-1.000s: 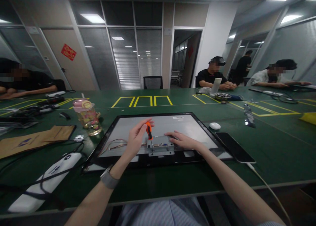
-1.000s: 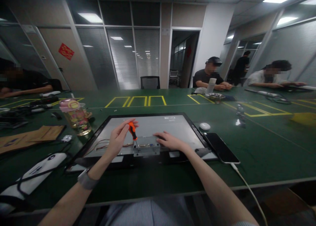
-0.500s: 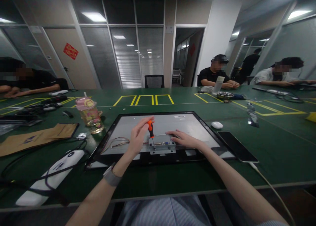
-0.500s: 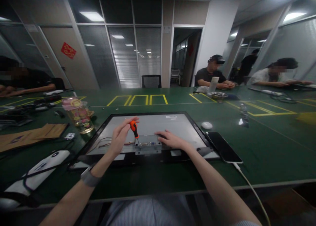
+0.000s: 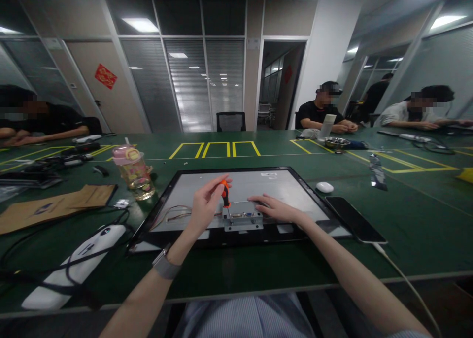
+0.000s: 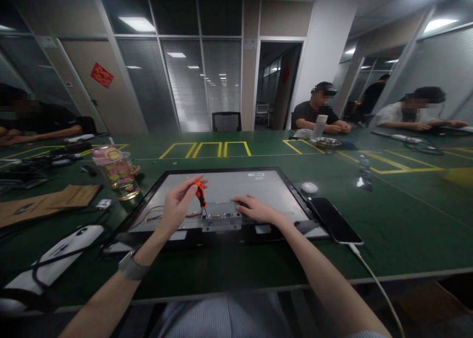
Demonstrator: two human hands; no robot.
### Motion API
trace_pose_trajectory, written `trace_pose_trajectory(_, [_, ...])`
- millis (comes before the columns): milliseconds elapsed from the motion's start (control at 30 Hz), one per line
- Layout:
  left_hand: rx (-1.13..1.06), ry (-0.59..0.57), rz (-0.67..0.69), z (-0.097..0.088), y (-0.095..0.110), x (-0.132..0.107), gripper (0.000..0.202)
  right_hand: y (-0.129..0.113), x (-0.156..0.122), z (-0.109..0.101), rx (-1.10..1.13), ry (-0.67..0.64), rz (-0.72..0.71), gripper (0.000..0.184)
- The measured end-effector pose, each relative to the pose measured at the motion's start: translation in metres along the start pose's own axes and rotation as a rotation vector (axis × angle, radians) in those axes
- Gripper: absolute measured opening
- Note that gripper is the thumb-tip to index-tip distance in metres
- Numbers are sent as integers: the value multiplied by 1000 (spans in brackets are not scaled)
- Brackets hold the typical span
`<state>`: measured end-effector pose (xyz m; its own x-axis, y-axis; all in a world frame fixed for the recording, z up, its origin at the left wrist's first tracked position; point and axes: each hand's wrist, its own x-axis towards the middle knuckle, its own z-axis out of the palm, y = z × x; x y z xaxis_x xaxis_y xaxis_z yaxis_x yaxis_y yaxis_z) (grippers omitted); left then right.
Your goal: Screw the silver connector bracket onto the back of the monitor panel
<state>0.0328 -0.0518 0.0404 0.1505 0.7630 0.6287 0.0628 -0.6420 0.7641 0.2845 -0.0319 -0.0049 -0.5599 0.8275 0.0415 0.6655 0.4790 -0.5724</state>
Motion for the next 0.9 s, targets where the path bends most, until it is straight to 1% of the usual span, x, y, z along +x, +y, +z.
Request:
trace_pose_trajectory(100, [116,78,72,0,-3,1,21,0,0,0,12,2,-2,53])
trace_pose_trajectory(167, [199,86,127,-1,-2,2,18,0,0,0,15,4,-7,54])
trace_pose_trajectory(267, [205,0,167,-3,3,1,22,0,0,0,8,2,-23,52])
trace_pose_trajectory(367, [127,-59,117,-2,4,-1,27,3,0,2,-12,12,-14,50])
trace_pose_trajectory(433, [121,-11,105,-1,1,-1,23,5,1,4,-39,21,-10,48])
trace_pose_trajectory(500, [158,61,133,0,-3,0,18,5,3,5,-93,46,-31,45])
trace_pose_trajectory(567, [179,106,147,1,-6,1,16,-2,3,1,-198,115,-77,38])
trace_pose_trajectory(633, [178,126,136,2,-7,2,15,-22,-2,-9,-388,257,-149,29])
trace_pose_trajectory(667, [178,131,128,2,-6,3,15,-38,-7,-16,-486,336,-212,27])
trace_pose_trajectory(733, [185,134,116,1,-5,3,16,-79,-26,-29,-628,461,-358,28])
trace_pose_trajectory(800, [206,129,120,1,-3,3,16,-124,-55,-37,-666,578,-496,35])
trace_pose_trajectory(833, [218,124,127,1,-2,3,15,-144,-72,-37,-651,635,-566,37])
trace_pose_trajectory(867, [225,125,134,1,-2,3,15,-160,-89,-34,-625,676,-612,39])
trace_pose_trajectory(900, [223,128,136,1,-2,3,15,-171,-105,-28,-589,704,-604,39])
